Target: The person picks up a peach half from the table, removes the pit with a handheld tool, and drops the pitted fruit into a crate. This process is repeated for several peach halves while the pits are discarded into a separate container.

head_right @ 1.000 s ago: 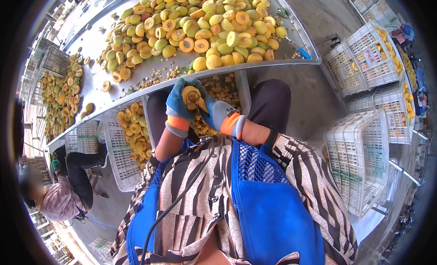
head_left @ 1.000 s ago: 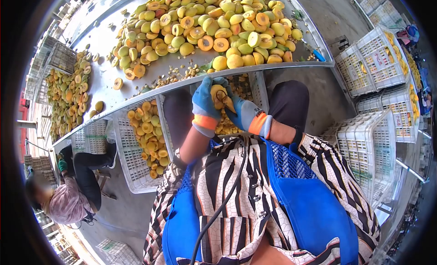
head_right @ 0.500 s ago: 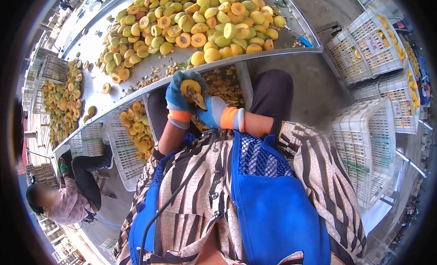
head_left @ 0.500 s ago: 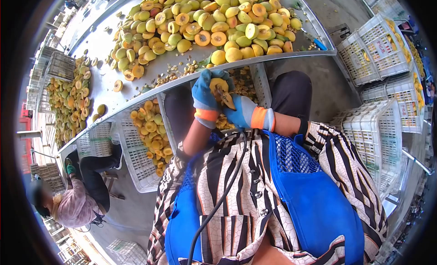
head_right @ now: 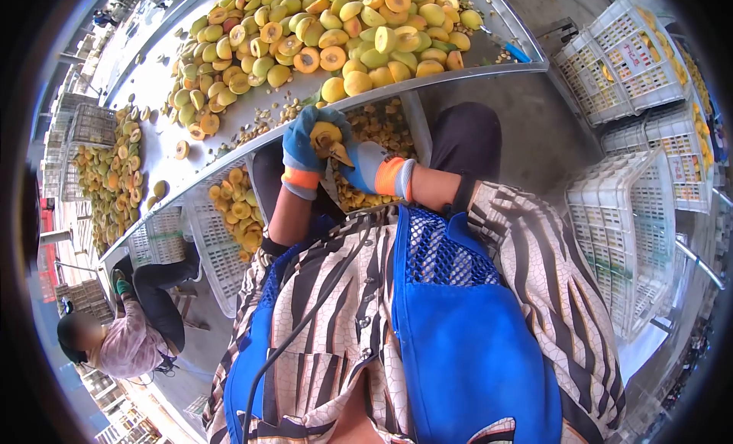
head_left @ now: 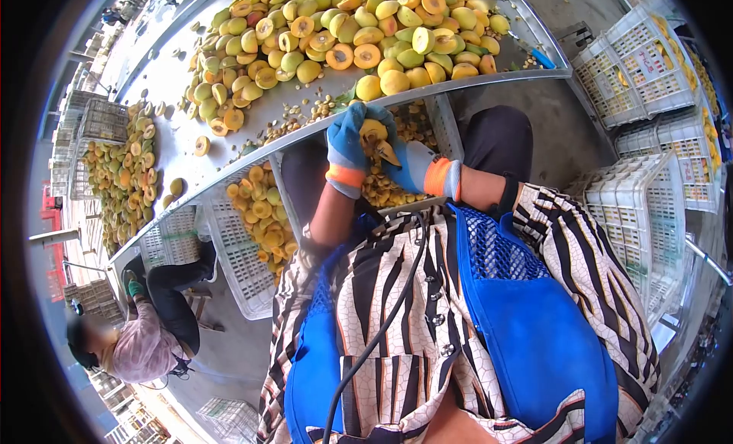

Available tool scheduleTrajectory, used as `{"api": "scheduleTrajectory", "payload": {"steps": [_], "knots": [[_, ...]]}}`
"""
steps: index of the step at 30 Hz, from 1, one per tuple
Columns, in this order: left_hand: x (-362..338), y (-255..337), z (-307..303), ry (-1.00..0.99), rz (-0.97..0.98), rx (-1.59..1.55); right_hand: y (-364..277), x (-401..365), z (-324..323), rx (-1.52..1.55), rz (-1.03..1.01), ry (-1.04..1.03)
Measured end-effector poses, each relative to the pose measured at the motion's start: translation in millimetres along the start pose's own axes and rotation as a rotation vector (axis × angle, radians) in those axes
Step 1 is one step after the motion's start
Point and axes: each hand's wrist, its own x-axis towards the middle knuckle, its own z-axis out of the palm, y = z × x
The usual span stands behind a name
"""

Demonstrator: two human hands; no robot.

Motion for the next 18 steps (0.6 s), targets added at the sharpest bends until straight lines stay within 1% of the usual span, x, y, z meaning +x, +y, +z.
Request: {"api": "scheduleTrajectory", "payload": {"steps": [1,2,3,4,5,8,9,10,11,12,13,14,15,16,17,18], "knots": [[2.5,-2.4,-2.1,-0.013,-0.008,0.001,16.2,3.7,11.1,-0.232,-0.281,0.213],[6.7,-3.1,-3.0,-0.027,-0.01,0.0,-6.2,3.0,-4.6,-0.235,-0.282,0.212],[8.5,-3.7,-5.3,-0.024,-0.009,-0.002,-28.8,0.2,-21.0,0.041,0.008,-0.042],[7.7,-3.6,-8.7,-0.086,0.017,0.004,-46.7,-2.8,-30.9,0.321,0.302,-0.296],[6.5,-2.8,-11.1,-0.15,0.041,0.013,-47.9,-4.2,-30.8,0.327,0.304,-0.298],[5.2,0.3,-10.8,-0.104,0.095,0.067,-47.4,-5.8,-32.7,0.357,0.29,-0.338],[9.7,-13.3,-23.8,-0.096,0.093,0.066,-49.5,-6.3,-29.2,0.342,0.321,-0.316],[24.5,-38.1,-44.4,-0.07,0.212,0.238,-50.4,-4.8,-28.7,0.322,0.348,-0.289],[26.9,-39.7,-43.8,-0.039,0.327,0.408,-55.4,-5.5,-32.8,0.32,0.348,-0.296],[23.8,-41.0,-45.6,-0.033,0.327,0.406,-60.8,-6.1,-38.9,0.428,0.391,-0.381],[14.2,-16.2,-25.2,-0.151,0.162,0.105,-64.8,-4.9,-41.9,0.536,0.431,-0.468],[10.5,-0.9,-15.0,-0.269,0.003,-0.195,-56.4,0.9,-34.3,0.53,0.424,-0.475],[15.4,-8.1,-24.1,-0.252,0.062,-0.084,-40.3,5.8,-19.7,0.223,0.246,-0.339],[12.5,-3.5,-20.5,-0.246,0.066,-0.087,-45.2,6.9,-18.1,-0.081,0.067,-0.199],[8.8,0.6,-16.7,-0.251,0.083,-0.01,-47.9,2.4,-19.7,-0.083,0.067,-0.204],[7.4,6.5,-13.1,-0.254,0.108,0.07,-51.0,-1.9,-24.3,0.2,0.253,-0.296]]}}
